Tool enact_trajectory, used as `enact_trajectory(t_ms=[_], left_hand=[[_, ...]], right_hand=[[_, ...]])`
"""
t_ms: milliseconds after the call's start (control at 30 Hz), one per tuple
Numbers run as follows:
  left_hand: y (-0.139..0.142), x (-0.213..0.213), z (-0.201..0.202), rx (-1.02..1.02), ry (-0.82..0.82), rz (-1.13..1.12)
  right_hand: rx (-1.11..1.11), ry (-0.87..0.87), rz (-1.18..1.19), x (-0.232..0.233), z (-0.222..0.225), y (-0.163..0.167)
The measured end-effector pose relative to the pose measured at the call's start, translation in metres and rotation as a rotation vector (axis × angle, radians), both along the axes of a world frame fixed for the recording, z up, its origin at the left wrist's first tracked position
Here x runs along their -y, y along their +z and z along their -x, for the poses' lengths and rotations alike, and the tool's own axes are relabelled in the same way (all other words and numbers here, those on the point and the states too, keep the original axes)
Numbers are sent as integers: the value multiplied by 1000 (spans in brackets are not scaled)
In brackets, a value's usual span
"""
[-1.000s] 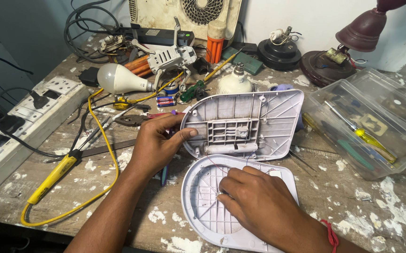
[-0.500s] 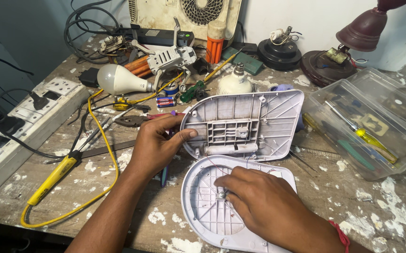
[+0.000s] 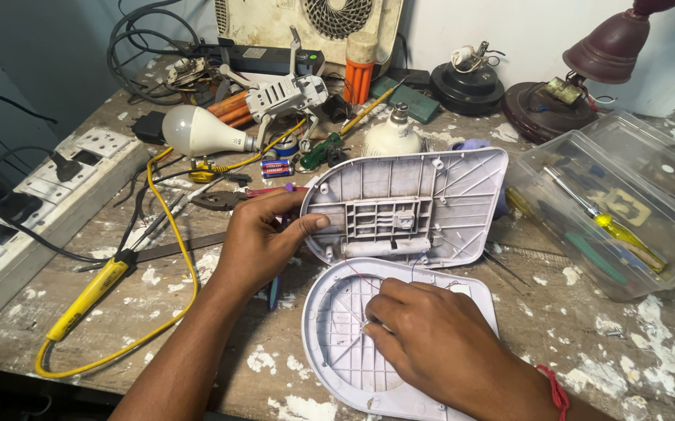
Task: The person works on a rechargeable LED lamp at a cluttered workbench. They open the plastic housing, manipulate the internal wiring and battery compartment, unscrew a fastener with a screwdriver, wipe the housing with a cloth, and press the two housing halves back together.
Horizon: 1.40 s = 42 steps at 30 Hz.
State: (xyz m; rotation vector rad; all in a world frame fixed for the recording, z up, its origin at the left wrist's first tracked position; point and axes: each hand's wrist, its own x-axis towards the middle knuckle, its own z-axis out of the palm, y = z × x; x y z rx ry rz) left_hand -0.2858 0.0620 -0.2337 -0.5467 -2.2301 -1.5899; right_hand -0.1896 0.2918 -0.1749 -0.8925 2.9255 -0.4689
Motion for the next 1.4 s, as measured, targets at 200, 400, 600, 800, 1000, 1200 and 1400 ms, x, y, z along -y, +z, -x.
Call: enact_trajectory(t_ms=[200, 400, 600, 800, 1000, 1200, 1400], left_hand=[[-1, 0, 0, 12, -17, -20], [0, 0, -1, 11, -6, -9], [1, 0, 0, 0, -4, -11], [-2, 0, 1, 44, 19, -16], [-3, 0, 2, 19, 20, -17], [-10, 1, 7, 63, 22, -46], [-17, 3, 13, 121, 91, -29]], right_hand=[[-34, 10, 24, 1, 1, -9], [-87, 50, 61, 0, 1, -17], [-106, 57, 84, 1, -1, -24], [-150, 68, 92, 1, -3, -24], [-209, 55, 166, -19, -7, -1], [-288, -505, 210, -98, 22, 29], [-436, -738, -72, -221, 82, 23]])
